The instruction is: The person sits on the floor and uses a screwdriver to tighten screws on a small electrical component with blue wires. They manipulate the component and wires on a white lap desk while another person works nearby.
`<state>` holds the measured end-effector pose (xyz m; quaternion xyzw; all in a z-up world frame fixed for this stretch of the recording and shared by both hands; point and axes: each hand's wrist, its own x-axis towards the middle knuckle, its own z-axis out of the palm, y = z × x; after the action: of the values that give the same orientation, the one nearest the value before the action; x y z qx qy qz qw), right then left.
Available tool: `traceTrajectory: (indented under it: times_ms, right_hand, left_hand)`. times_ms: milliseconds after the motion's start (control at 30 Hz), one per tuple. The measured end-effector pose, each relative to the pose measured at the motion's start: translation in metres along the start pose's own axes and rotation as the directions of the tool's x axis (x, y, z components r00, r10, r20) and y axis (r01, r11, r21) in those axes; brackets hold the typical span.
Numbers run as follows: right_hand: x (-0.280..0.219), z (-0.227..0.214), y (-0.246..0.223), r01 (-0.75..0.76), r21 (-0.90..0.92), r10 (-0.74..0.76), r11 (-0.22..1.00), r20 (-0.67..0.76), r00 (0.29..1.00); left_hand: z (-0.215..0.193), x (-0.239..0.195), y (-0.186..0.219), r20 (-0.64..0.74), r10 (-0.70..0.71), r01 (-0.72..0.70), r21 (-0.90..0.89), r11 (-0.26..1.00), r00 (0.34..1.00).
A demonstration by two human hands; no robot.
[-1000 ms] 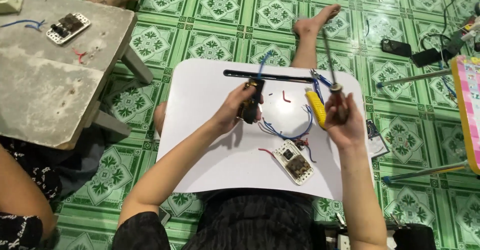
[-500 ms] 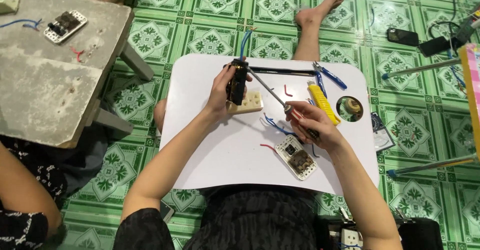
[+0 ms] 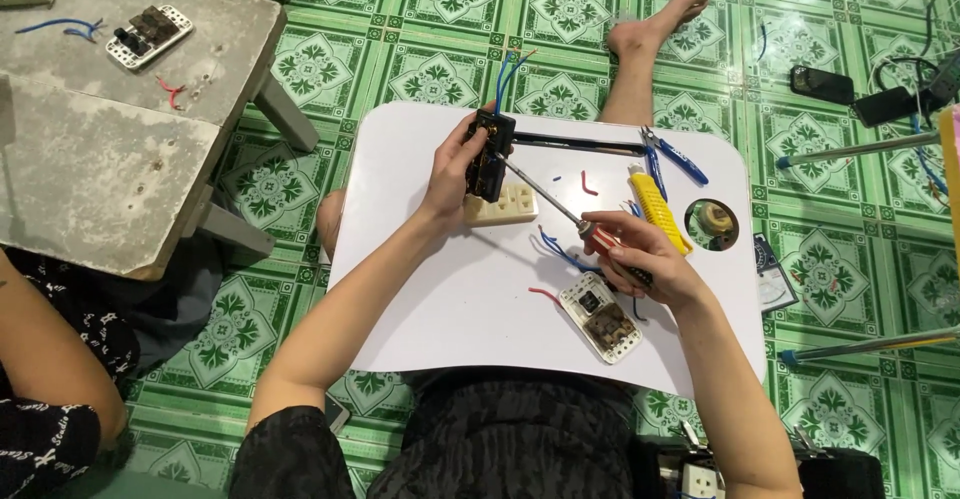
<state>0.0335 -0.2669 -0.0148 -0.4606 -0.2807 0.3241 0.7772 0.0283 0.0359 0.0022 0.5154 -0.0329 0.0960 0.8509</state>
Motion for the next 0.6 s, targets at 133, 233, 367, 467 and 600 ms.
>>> traceTrajectory:
  times_ms: [133, 233, 367, 467, 600]
  right_hand:
    - [0.0, -0.004, 0.003, -0.011, -0.043, 0.012, 0.999, 0.004, 1.0]
    - [0.001, -0.001, 0.001, -0.015, -0.043, 0.015, 0.999, -0.006, 1.0]
    - [-0.001, 0.0, -0.004, -0.009, -0.046, 0.009, 0.999, -0.005, 1.0]
    - [-0.003, -0.007, 0.001, -0.008, -0.039, 0.008, 0.999, 0.002, 1.0]
    - [-0.002, 0.0, -0.005, -0.012, -0.026, 0.012, 1.0, -0.021, 1.0]
  left_hand:
    - [-0.003, 0.001, -0.006, 0.006, 0.023, -0.023, -0.001, 1.0, 1.0]
    - [-0.003, 0.002, -0.006, 0.03, 0.031, -0.032, 0.019, 0.999, 0.999]
    - [-0.008, 0.004, -0.013, 0.044, 0.091, -0.091, 0.0, 0.996, 0.995]
    - [-0.012, 0.007, -0.016, 0.054, 0.115, -0.117, 0.019, 0.993, 0.992]
    - [-0.013, 0.009, -0.02, 0.071, 0.137, -0.14, 0.028, 0.99, 0.988]
